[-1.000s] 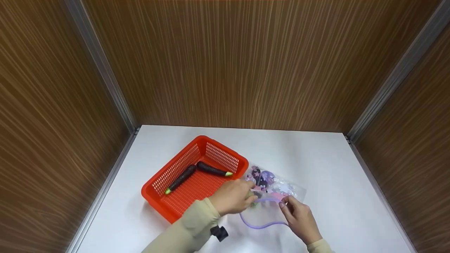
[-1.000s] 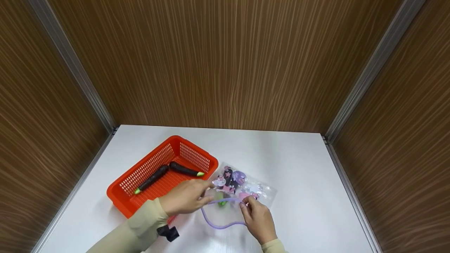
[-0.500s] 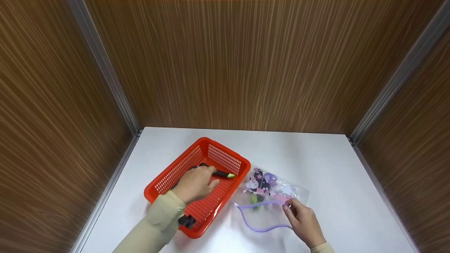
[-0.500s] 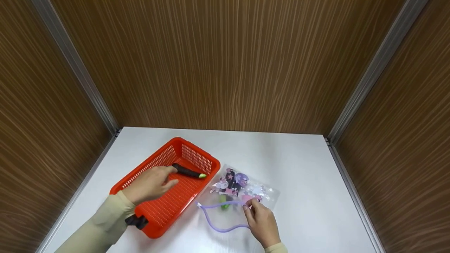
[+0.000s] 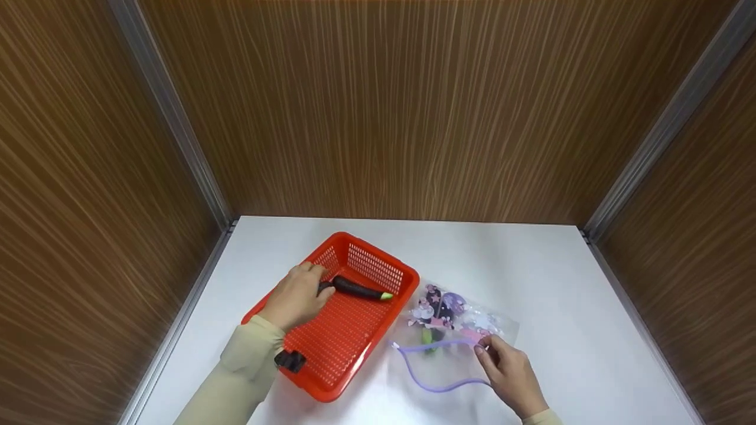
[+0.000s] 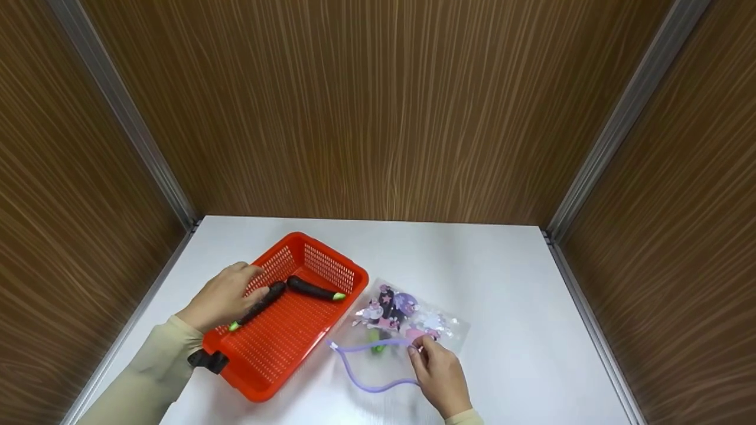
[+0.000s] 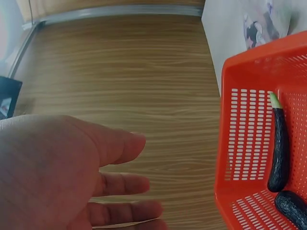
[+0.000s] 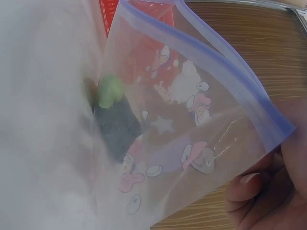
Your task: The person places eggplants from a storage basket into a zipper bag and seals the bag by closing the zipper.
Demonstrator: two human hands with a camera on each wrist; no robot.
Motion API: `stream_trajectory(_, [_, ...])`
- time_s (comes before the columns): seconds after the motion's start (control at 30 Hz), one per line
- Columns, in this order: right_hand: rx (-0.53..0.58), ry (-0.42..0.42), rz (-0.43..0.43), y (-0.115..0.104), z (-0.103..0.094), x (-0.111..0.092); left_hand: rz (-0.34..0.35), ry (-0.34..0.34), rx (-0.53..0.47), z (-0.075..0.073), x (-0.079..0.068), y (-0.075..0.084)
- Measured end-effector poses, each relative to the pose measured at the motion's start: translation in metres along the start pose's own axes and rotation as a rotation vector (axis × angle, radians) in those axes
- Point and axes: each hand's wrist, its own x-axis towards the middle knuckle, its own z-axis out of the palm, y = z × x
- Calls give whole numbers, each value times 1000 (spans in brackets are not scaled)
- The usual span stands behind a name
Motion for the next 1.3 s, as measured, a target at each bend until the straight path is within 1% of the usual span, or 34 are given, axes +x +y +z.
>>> stream_trajectory(0.17, [-16,-7,28,2,-1,-2,-59,-40,-38,8,5,-9])
stream_trajectory(0.33, [-22,-13,43,2,-1,-4,-110,-79,-61,18,6,-22])
stream_trajectory(0.47, [-28,-11,48,1,0,-5,-121,-117,-72,24,3,-30])
stream_trajectory(0.7, [-11,-13,60,-1,-1,-10,-165,-170,-104,33,-2,-35])
stream_trajectory(0.9, [9,-2,32,-1,-1,-15,-191,-204,-112,40,-2,-40])
stream_trajectory(1.07, [15,12,34,-2,-1,-16,-242,-250,-143,44,-4,-51])
stream_trajectory(1.3, [13,12,53,-3,-2,-17,-267,-299,-134,55,-3,-68])
